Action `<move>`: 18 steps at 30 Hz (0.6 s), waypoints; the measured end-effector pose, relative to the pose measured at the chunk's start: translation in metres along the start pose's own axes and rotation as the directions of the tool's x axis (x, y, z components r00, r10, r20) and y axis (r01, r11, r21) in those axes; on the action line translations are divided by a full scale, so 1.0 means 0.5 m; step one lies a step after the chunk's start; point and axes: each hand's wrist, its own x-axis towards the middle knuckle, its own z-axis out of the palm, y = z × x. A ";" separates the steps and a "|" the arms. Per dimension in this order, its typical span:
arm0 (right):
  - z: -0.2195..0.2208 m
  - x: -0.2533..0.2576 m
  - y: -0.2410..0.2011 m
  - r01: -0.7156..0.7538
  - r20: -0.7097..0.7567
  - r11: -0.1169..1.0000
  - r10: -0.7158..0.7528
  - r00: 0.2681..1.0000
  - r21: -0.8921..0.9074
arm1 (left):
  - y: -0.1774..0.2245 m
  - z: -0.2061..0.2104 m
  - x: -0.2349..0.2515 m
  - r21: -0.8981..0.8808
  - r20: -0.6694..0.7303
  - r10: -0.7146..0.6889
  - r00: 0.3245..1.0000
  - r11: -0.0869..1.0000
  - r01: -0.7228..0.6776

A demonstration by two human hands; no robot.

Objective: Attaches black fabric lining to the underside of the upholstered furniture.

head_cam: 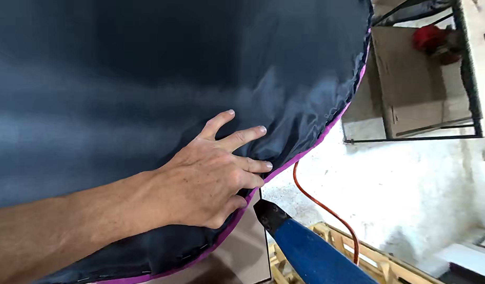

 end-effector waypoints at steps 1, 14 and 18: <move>-0.003 0.008 -0.001 0.005 0.011 1.000 -0.005 1.000 -0.002 | 0.000 -0.001 0.003 -0.005 0.007 0.000 1.000 1.000 0.000; -0.031 0.080 -0.020 -0.014 0.108 0.993 0.027 0.994 -0.118 | -0.001 -0.008 0.023 -0.023 0.096 -0.042 0.995 0.999 0.044; -0.050 0.029 -0.011 -0.060 0.023 0.994 0.063 0.998 -0.096 | 0.003 -0.027 0.008 -0.090 -0.023 -0.062 0.998 0.994 0.059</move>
